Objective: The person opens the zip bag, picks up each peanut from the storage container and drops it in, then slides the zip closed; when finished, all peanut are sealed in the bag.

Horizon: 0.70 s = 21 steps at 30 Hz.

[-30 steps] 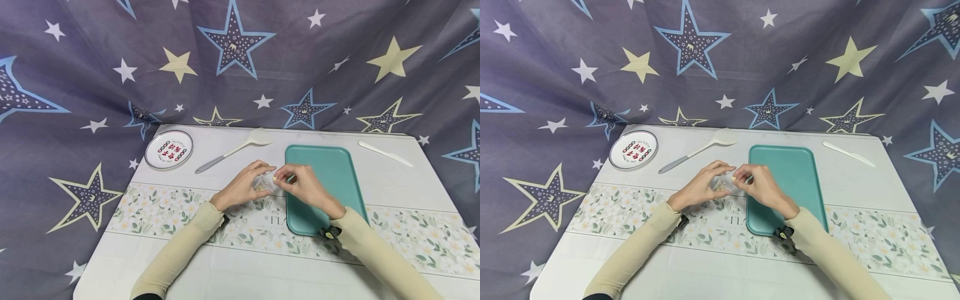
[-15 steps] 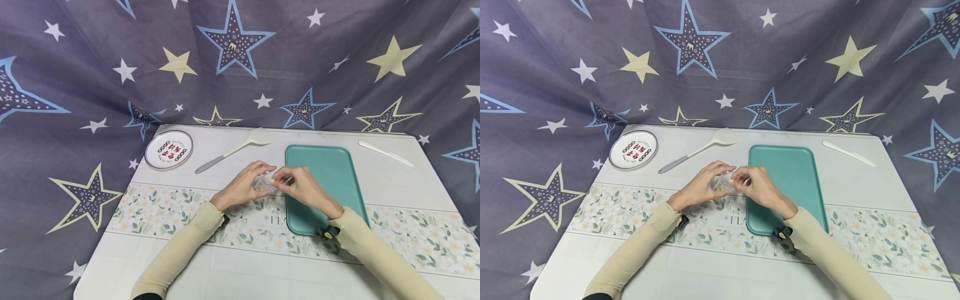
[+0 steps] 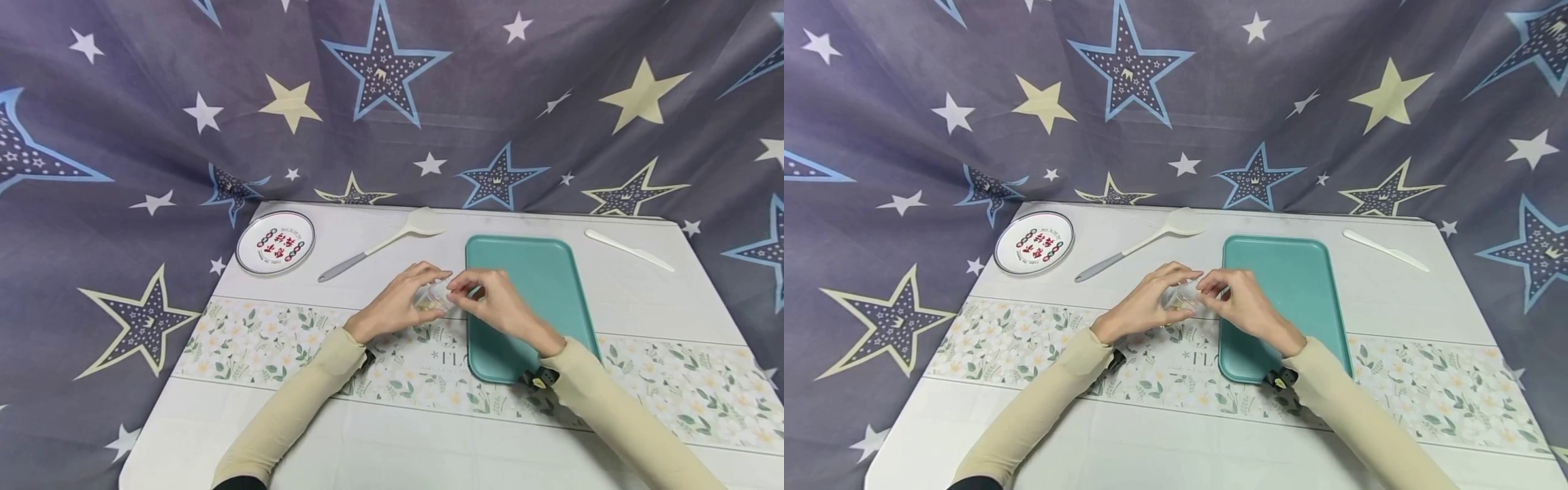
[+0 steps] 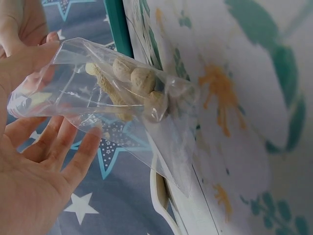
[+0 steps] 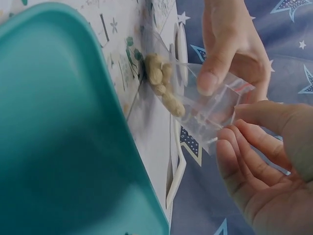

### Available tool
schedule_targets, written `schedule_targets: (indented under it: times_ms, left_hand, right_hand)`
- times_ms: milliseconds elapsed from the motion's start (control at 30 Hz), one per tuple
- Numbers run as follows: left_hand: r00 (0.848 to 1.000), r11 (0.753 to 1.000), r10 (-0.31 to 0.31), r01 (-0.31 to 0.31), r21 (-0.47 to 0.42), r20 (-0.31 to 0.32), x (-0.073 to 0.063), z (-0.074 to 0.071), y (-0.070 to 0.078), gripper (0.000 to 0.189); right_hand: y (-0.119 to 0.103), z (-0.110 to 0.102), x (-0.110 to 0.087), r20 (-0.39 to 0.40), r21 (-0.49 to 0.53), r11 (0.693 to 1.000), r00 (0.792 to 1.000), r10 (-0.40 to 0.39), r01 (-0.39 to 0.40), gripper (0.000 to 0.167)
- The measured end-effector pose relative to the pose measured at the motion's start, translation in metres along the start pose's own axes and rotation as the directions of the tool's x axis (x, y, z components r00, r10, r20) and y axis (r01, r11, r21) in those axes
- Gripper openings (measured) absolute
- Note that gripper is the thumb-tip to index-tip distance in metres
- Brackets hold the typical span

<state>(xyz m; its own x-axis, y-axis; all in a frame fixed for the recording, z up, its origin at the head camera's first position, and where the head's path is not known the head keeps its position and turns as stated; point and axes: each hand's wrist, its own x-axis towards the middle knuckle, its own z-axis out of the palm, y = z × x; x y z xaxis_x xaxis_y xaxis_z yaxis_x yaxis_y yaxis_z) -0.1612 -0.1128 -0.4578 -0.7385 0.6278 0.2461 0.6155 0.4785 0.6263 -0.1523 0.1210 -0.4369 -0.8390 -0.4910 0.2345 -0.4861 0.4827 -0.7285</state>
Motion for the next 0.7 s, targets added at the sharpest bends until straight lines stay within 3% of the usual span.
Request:
schedule_targets:
  times_ms: [367, 700]
  left_hand:
    - [1.0, 1.0, 0.009, -0.009, 0.001, 0.001, 0.001, 0.0, -0.001, 0.067]
    - [1.0, 1.0, 0.013, -0.013, 0.015, -0.011, 0.0, 0.001, -0.002, 0.068]
  right_hand:
    - [0.006, -0.02, -0.006, -0.061, -0.043, 0.998, 0.997, 0.037, -0.039, 0.008]
    - [0.028, -0.033, -0.017, -0.136, -0.086, 0.994, 0.989, 0.053, -0.065, 0.008]
